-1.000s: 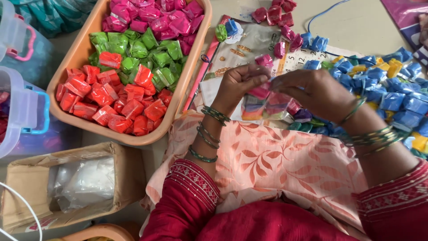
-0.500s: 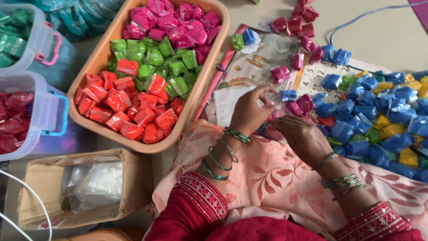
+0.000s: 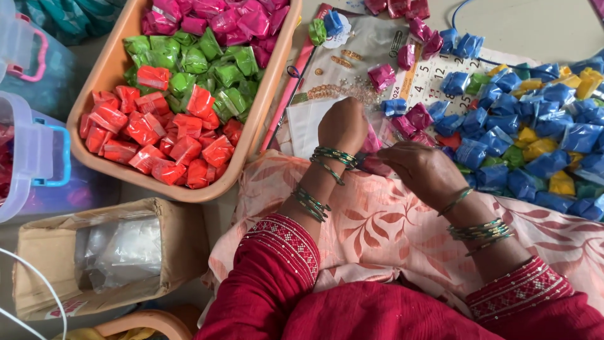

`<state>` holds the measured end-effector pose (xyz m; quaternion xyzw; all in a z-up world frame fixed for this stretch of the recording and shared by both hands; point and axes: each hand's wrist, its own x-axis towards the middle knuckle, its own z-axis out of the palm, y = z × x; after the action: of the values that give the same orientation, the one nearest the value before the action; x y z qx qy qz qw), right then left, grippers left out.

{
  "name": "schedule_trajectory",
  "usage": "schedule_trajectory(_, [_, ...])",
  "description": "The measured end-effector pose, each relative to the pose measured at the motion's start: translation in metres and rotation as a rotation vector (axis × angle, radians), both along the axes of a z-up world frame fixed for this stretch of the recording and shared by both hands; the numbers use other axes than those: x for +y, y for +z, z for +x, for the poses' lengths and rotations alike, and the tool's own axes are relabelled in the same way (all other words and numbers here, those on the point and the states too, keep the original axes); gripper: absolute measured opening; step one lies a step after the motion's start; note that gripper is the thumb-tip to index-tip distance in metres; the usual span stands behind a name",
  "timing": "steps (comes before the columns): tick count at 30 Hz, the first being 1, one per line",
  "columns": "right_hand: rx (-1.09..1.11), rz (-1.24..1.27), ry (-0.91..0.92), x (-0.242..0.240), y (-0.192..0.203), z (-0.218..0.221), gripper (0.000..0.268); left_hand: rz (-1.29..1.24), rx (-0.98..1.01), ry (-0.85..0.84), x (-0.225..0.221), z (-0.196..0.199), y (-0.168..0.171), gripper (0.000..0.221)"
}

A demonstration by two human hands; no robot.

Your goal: The person packages small colorful wrapped items into plastic bags.

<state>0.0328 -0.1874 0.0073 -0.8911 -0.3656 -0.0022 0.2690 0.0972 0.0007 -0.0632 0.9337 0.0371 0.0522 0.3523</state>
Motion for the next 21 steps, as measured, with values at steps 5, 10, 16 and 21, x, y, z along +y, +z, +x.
schedule_trajectory(5, [0.006,-0.075,-0.093,-0.01,0.013,0.001,0.018,-0.082,-0.286,-0.063,0.004,-0.02,0.025,0.014])
schedule_trajectory(10, [-0.071,-0.151,-0.115,-0.016,0.023,0.003,0.016,-0.145,-0.285,-0.09,0.013,-0.034,0.036,0.013])
schedule_trajectory(16, [-0.082,-0.186,-0.114,-0.01,0.03,0.004,0.014,-0.193,-0.334,-0.114,0.015,-0.028,0.022,0.013])
schedule_trajectory(21, [-0.144,-0.234,-0.182,0.011,0.053,-0.009,0.027,-0.284,-0.294,-0.091,0.014,-0.023,0.022,0.013])
